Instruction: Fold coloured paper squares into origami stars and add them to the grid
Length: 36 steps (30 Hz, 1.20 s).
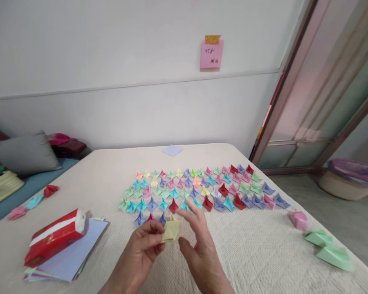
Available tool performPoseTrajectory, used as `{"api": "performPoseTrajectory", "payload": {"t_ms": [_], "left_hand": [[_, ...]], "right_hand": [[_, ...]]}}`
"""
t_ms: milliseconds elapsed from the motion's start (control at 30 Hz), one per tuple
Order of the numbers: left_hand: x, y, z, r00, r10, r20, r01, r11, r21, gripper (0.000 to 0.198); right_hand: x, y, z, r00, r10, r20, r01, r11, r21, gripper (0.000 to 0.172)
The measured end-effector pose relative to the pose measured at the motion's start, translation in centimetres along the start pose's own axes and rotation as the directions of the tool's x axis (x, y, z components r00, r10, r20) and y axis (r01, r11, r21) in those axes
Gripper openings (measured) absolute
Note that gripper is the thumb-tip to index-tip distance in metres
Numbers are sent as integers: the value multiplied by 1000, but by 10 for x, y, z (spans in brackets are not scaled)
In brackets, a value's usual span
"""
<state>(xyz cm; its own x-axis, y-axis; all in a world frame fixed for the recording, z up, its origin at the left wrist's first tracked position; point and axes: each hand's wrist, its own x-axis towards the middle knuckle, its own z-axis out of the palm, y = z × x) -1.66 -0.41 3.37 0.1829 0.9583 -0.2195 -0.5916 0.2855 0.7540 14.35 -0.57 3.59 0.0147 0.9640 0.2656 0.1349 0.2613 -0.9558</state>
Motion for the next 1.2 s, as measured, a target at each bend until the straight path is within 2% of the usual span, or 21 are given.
{"api": "performPoseTrajectory", "payload": {"t_ms": [100,167,200,267,333,367,433,500,633,733,800,900,1033,1200], "left_hand": [[-3,1,0,989,-124,78,126,992,-16,9],[-3,3,-1,978,-179,105,175,983,47,5],[-4,5,-1,980,-173,102,160,980,119,10],[-4,11,-1,994,-69,81,36,937,347,21],[-5,15,-2,993,77,87,-114,799,591,21],[-5,15,-2,988,113,110,-157,727,668,20],[-5,13,-2,981,103,162,-189,663,724,16],[-3,9,-2,981,81,173,-181,694,697,14],[2,1,-3,991,124,41,-127,845,519,18],[5,-1,-3,991,137,0,-124,900,418,16],[4,-1,-2,991,135,4,-125,909,397,17],[1,1,0,994,102,33,-106,906,410,18],[-1,4,-3,995,60,77,-88,892,443,15],[1,0,-8,991,105,88,-133,893,430,13]], "right_hand": [[3,-2,-2,993,-9,120,17,998,-64,17],[5,-6,-3,988,7,157,4,998,-63,11],[6,-7,-3,986,20,167,-9,998,-67,13],[7,-10,-4,980,68,188,-54,996,-77,14],[6,-11,-4,970,122,208,-108,991,-75,15],[6,-11,-3,965,143,221,-131,989,-70,16],[4,-9,-1,952,181,247,-173,983,-57,16],[4,-7,2,942,225,247,-235,972,12,15],[6,-6,3,905,342,252,-408,865,291,27],[7,-7,6,888,347,302,-444,815,371,14],[5,-7,8,902,332,276,-423,807,412,9],[3,-5,10,913,343,221,-407,812,419,11],[3,-3,8,895,363,258,-437,827,352,7],[3,-5,8,914,362,183,-406,829,385,10]]}}
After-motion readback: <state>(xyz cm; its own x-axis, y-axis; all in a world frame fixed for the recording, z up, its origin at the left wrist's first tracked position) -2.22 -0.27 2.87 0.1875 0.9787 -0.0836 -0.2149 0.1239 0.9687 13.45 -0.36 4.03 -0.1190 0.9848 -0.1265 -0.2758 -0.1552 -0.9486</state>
